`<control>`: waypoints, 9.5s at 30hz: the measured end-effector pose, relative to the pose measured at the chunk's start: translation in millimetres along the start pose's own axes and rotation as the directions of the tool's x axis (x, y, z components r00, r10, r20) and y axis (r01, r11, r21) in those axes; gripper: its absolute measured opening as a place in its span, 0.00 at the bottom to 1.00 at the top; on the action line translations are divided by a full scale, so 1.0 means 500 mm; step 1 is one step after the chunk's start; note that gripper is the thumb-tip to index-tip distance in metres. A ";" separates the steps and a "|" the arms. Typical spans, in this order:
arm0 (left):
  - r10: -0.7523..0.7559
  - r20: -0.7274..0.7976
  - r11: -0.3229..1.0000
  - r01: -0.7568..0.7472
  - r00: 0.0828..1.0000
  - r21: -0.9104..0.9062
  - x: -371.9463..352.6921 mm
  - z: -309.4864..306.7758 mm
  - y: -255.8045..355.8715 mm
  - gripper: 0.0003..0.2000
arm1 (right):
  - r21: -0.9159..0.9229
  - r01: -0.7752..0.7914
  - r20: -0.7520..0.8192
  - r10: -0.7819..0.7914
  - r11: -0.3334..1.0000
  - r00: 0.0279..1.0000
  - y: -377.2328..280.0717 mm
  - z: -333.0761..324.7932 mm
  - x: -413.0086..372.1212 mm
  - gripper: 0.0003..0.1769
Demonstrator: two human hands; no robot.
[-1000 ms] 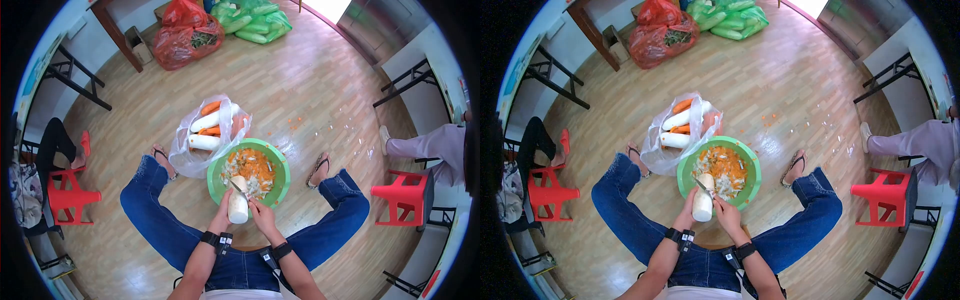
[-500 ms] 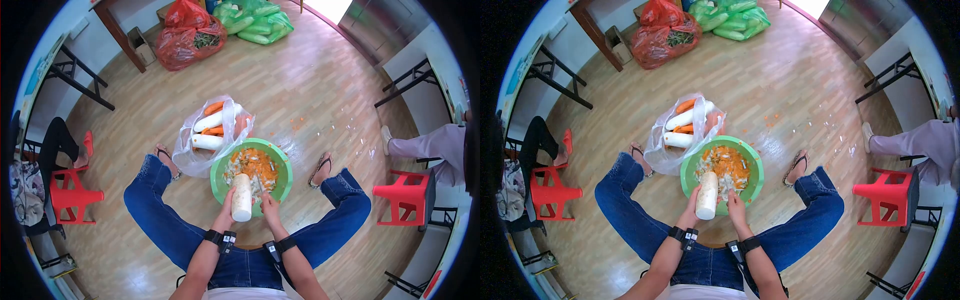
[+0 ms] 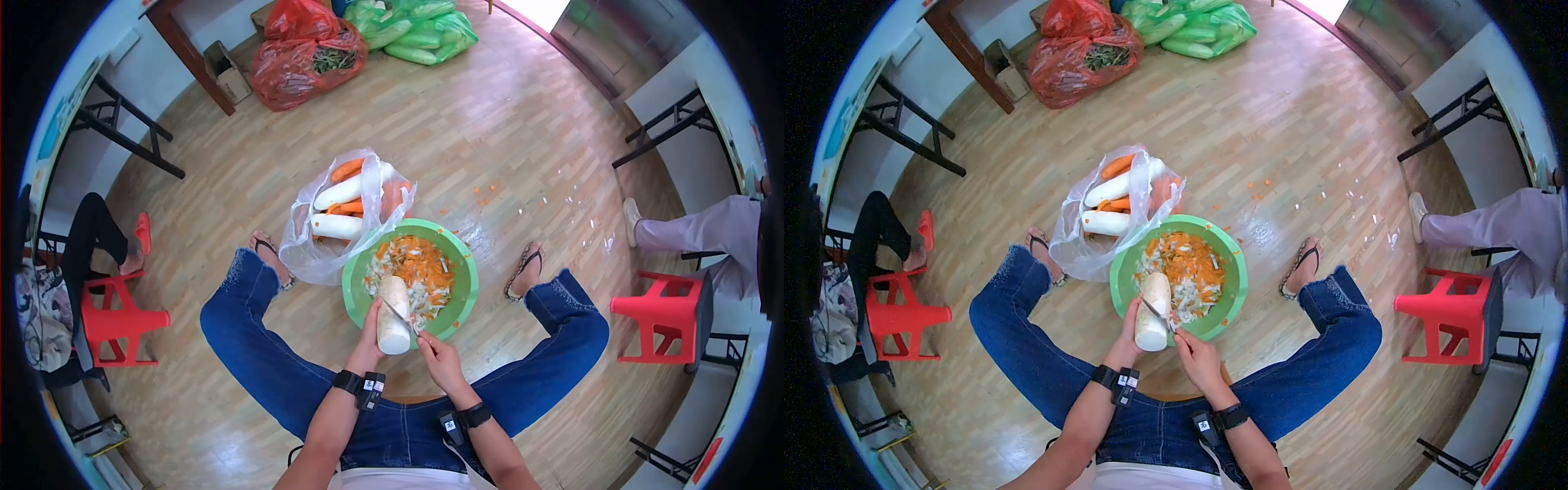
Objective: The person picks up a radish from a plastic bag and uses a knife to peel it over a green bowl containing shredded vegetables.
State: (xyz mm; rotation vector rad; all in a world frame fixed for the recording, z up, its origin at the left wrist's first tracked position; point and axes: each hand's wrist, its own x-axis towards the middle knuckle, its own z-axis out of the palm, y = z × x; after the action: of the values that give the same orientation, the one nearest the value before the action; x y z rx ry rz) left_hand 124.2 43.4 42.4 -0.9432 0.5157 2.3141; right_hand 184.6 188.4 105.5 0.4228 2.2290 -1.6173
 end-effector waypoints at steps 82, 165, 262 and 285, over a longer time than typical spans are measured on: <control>-0.044 0.031 0.999 0.045 0.999 -0.005 0.018 -0.043 -0.002 0.35 | -0.138 0.200 -0.031 -0.206 0.970 0.978 -0.005 0.014 0.014 0.14; -0.033 -0.262 0.985 0.076 0.965 0.154 -0.020 0.001 -0.004 0.27 | -0.139 0.142 0.038 -0.138 0.980 0.990 -0.010 0.006 0.016 0.15; 0.123 -0.014 0.987 -0.121 0.992 0.105 -0.004 0.012 -0.005 0.27 | 0.132 0.050 -0.067 -0.041 0.990 0.997 0.012 0.014 0.035 0.17; -0.015 0.051 0.994 0.020 0.999 -0.111 -0.004 -0.014 -0.001 0.29 | -0.100 0.086 0.120 -0.074 0.991 0.990 -0.034 -0.008 -0.007 0.15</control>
State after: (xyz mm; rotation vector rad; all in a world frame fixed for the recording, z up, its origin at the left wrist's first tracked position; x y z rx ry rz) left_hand 129.0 39.3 38.9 -0.9352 0.3596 2.3644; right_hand 179.7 186.8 122.7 0.2075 2.2561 -1.5143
